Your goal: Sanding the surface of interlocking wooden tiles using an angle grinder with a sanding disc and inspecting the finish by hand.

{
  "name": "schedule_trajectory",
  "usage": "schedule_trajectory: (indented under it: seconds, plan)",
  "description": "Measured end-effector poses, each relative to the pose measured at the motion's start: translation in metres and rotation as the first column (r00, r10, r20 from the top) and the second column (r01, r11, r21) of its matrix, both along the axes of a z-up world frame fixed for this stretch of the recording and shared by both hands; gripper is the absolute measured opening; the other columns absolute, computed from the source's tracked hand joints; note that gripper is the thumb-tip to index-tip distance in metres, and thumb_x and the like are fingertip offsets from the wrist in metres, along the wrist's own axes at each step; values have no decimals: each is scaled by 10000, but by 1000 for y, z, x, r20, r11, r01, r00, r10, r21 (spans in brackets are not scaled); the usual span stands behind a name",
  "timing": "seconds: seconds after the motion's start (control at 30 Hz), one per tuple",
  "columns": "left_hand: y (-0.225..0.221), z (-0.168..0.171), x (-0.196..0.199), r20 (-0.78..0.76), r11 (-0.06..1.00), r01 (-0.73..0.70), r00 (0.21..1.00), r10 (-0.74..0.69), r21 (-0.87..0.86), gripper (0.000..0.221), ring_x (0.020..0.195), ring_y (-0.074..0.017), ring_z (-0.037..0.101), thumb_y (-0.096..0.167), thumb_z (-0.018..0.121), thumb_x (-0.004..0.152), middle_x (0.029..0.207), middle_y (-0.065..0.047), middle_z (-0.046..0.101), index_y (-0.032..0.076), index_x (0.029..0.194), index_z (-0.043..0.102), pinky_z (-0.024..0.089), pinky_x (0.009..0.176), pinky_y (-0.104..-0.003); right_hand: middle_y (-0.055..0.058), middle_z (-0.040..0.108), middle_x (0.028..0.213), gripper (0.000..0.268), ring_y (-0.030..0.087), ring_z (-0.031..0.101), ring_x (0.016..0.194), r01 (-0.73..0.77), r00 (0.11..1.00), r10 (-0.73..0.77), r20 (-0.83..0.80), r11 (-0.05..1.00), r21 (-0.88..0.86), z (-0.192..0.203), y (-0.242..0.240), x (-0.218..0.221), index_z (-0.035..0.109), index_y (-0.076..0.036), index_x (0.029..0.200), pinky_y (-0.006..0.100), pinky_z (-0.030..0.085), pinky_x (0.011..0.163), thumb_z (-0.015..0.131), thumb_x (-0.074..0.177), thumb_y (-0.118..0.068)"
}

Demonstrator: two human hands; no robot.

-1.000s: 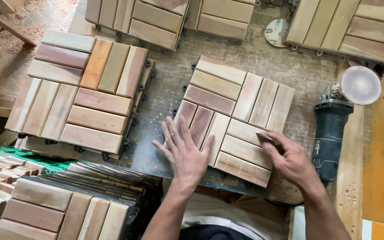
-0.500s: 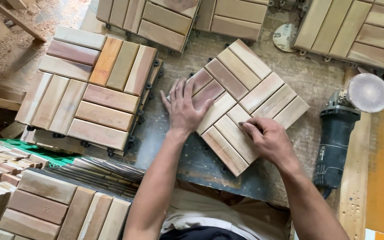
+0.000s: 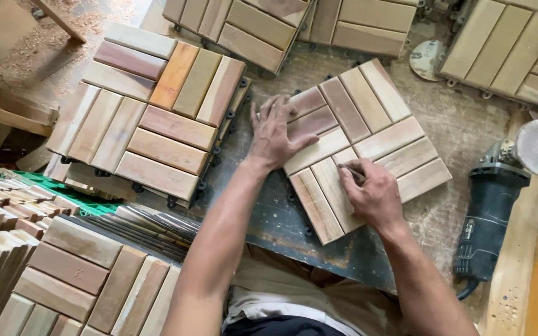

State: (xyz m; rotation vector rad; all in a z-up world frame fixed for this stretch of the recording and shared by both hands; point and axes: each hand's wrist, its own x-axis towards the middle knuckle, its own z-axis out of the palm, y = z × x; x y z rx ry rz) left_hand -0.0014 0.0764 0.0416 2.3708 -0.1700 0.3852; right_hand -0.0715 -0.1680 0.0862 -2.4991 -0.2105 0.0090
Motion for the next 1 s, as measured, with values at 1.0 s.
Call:
schedule_trajectory:
  seconds: [1.0]
  plan:
    - [-58, 2, 37, -157, 990, 6, 988, 17, 143, 796, 1477, -275, 359, 812, 654, 791, 1373, -21, 553, 252, 1350, 571, 170, 1230, -705, 106, 744, 805, 70, 330, 730, 848, 70, 983, -84, 160, 993, 92, -8, -9, -67, 780, -158, 957, 404, 569, 784, 741, 972, -214]
